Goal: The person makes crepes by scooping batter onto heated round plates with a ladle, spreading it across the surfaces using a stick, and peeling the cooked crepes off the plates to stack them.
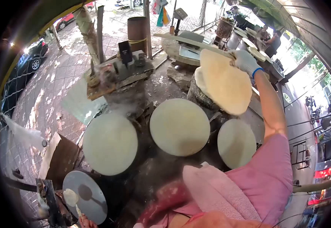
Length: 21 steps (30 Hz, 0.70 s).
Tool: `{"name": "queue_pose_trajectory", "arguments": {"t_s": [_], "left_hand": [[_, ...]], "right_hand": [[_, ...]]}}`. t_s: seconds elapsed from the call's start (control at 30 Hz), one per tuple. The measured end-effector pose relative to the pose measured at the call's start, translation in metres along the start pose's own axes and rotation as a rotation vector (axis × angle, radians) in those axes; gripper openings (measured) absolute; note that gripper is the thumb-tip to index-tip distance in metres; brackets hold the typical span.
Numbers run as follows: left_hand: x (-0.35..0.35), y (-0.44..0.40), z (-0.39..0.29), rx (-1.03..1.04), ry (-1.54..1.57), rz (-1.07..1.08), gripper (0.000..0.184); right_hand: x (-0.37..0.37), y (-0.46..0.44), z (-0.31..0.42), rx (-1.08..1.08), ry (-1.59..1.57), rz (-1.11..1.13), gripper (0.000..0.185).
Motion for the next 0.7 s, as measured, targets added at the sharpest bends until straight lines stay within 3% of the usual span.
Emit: {"name": "queue_pose_trajectory", "arguments": {"t_s": [0.07,0.17,0.3,0.4,0.47,0.57,0.7], "left_hand": [[0.008,-0.006,0.012,0.007,-0.01,0.019,0.009],[0.015,-0.008,0.024,0.015,-0.021,0.062,0.011],[0.013,0.004,0.024,0.004,-0.012,0.172,0.013],[0.01,0.011,0.021,-0.026,-0.001,0.285,0.019],[0.027,0.014,0.02,0.011,-0.034,0.228,0.017],[0.051,0.009,0.026,0.075,-0.127,0.123,0.021],[0.088,0.001,0.032,0.142,-0.281,0.001,0.026]], "right_hand": [[0.003,-0.018,-0.01,-0.116,0.186,-0.054,0.029],[0.057,-0.027,-0.029,-0.061,0.236,-0.041,0.02],[0.206,-0.022,-0.093,-0.078,0.34,-0.217,0.041],[0.3,-0.006,-0.125,-0.045,0.393,-0.157,0.047],[0.341,0.008,-0.133,-0.018,0.407,-0.114,0.049],[0.36,0.017,-0.135,0.011,0.455,-0.142,0.039],[0.348,0.025,-0.146,0.029,0.261,-0.138,0.034]]}}
Point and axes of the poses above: each hand's wrist, its own y-axis away from the middle knuckle, its own x-axis out of the palm, z = x × y, the point moved 5 cm from there along -y, towards the middle knuckle, and after that the axes turned 3 degrees about -x, right-handed, at the moved point
